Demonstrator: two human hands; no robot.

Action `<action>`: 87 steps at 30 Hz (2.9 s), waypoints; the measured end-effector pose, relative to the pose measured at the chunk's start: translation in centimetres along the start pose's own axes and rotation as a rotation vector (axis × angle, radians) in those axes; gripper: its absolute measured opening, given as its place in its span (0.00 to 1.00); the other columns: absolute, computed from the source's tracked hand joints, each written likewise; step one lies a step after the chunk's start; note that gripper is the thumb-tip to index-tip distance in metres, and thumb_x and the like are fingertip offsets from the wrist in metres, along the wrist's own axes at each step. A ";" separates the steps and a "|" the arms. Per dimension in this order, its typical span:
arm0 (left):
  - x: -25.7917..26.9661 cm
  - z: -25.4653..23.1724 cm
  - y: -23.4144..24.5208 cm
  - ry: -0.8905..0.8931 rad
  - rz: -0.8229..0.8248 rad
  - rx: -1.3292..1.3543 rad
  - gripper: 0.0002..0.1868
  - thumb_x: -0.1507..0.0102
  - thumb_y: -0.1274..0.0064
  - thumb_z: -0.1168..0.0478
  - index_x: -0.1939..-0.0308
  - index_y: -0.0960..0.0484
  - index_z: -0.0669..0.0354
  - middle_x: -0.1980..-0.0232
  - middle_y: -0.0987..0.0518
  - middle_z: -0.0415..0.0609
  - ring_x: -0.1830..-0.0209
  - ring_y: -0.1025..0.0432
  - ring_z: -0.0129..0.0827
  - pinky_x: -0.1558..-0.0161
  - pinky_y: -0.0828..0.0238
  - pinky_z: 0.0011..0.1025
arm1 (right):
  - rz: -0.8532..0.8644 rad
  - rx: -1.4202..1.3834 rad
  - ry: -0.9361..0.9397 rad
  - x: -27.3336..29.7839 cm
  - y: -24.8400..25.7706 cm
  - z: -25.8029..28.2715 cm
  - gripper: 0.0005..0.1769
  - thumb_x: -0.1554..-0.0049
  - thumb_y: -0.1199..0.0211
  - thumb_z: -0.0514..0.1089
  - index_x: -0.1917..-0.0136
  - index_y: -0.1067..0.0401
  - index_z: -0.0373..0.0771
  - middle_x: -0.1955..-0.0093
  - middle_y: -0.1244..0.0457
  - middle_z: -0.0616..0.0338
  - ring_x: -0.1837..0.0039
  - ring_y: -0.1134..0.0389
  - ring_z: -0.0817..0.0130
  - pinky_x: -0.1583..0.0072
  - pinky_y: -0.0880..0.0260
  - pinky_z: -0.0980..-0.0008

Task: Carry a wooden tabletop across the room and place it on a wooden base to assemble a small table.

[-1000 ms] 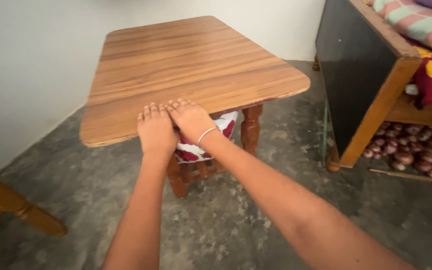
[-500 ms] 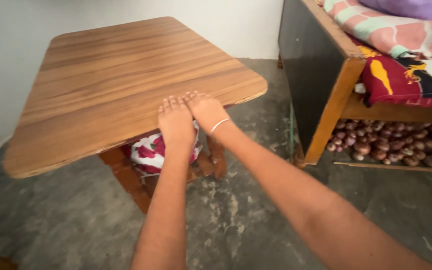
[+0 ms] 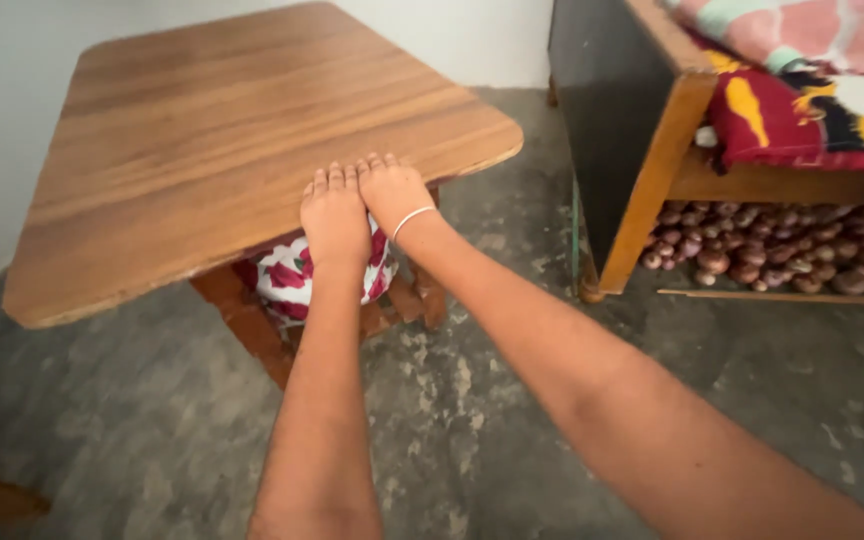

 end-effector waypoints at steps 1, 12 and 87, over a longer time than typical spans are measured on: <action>0.0 -0.1 0.1 -0.006 -0.009 0.004 0.23 0.35 0.55 0.61 0.36 0.23 0.59 0.33 0.24 0.54 0.33 0.31 0.46 0.35 0.37 0.42 | -0.006 0.009 -0.004 0.1 0.2 -0.1 0.19 0.43 0.44 0.43 0.40 0.26 0.36 0.39 0.32 0.47 0.38 0.29 0.56 0.40 0.28 0.60; -0.1 0.9 0.1 -0.083 0.066 -0.042 0.24 0.35 0.56 0.60 0.35 0.24 0.62 0.34 0.24 0.58 0.34 0.30 0.48 0.36 0.35 0.42 | 0.063 -0.033 -0.055 -0.5 1.3 0.8 0.15 0.43 0.44 0.42 0.44 0.25 0.37 0.44 0.31 0.49 0.43 0.28 0.54 0.45 0.26 0.59; 6.5 -12.1 10.8 -0.109 0.050 0.022 0.26 0.40 0.49 0.61 0.38 0.23 0.67 0.34 0.24 0.64 0.34 0.30 0.54 0.36 0.36 0.49 | 0.081 -0.226 -0.031 13.0 17.9 -3.8 0.31 0.51 0.32 0.41 0.33 0.30 0.41 0.31 0.35 0.56 0.28 0.36 0.59 0.29 0.37 0.57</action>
Point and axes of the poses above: each hand's wrist, its own x-axis away from the middle knuckle, its own y-axis out of the back of the hand, z = x × y, the point moved 5 cm from there along -x, towards the middle knuckle
